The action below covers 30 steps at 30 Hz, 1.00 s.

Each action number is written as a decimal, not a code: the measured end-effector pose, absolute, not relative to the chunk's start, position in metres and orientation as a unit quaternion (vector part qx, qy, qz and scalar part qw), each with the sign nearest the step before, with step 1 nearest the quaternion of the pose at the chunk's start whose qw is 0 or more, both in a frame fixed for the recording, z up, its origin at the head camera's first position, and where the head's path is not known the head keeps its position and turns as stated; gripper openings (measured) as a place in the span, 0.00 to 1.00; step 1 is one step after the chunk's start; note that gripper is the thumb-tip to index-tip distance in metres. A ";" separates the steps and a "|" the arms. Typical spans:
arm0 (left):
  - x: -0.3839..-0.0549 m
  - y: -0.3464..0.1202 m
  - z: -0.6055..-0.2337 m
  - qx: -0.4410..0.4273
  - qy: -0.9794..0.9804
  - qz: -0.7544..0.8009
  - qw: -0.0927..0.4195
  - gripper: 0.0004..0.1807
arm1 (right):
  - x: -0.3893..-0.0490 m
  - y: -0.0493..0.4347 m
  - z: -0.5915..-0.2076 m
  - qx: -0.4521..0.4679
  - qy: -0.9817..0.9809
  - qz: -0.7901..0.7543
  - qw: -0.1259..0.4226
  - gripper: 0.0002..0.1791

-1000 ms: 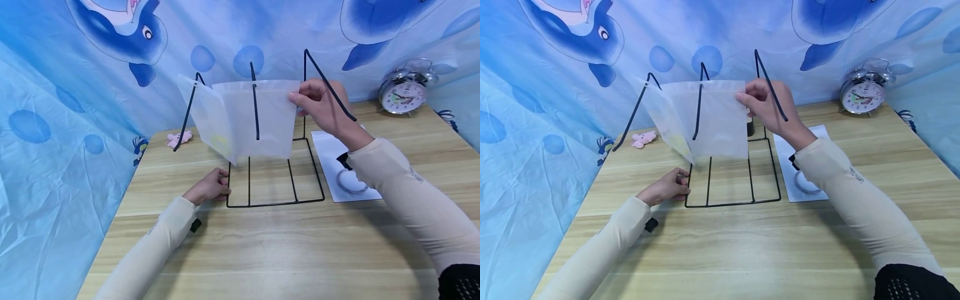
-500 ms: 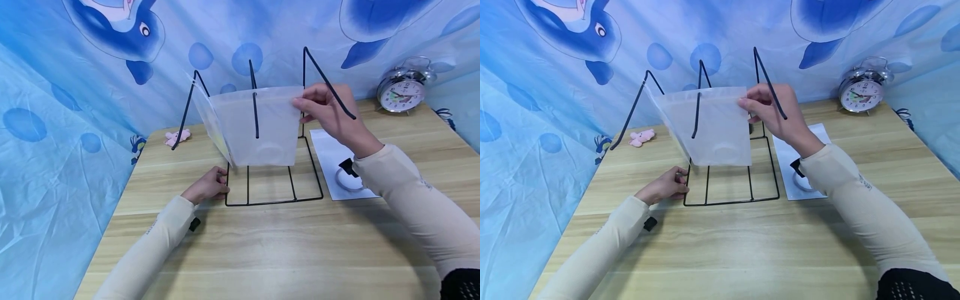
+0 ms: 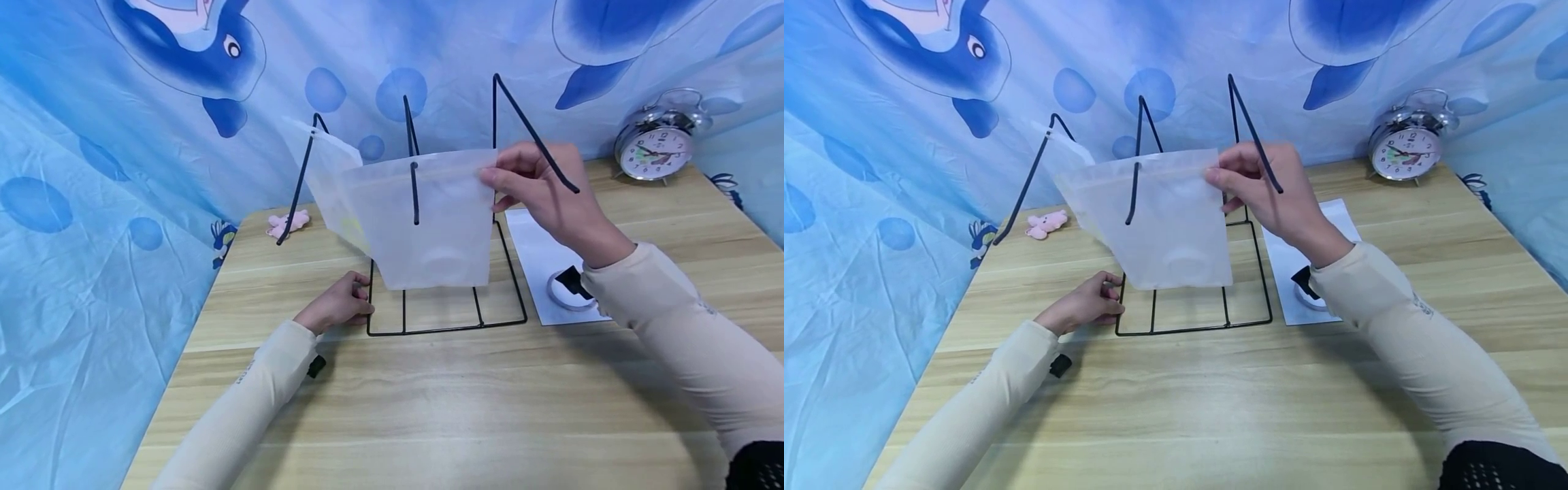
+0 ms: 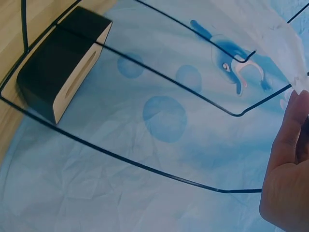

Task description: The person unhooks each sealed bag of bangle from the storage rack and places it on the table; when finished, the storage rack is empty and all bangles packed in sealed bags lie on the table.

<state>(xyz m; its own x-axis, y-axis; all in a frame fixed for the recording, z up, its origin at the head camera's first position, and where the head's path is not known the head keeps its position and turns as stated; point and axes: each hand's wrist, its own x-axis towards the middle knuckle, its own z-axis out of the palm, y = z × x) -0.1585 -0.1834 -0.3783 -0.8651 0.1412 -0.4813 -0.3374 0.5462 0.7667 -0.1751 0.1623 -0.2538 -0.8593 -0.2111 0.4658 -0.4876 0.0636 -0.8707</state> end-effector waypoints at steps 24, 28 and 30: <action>-0.160 -0.182 -0.381 -0.018 0.838 0.485 0.250 0.12 | -0.141 0.168 -0.264 0.260 -0.657 0.707 0.033 0.03; -0.159 -0.182 -0.381 -0.023 0.837 0.483 0.256 0.20 | -0.134 0.173 -0.267 0.255 -0.644 0.721 0.038 0.04; -0.157 -0.183 -0.380 -0.026 0.838 0.482 0.256 0.22 | -0.132 0.172 -0.267 0.260 -0.637 0.724 0.041 0.05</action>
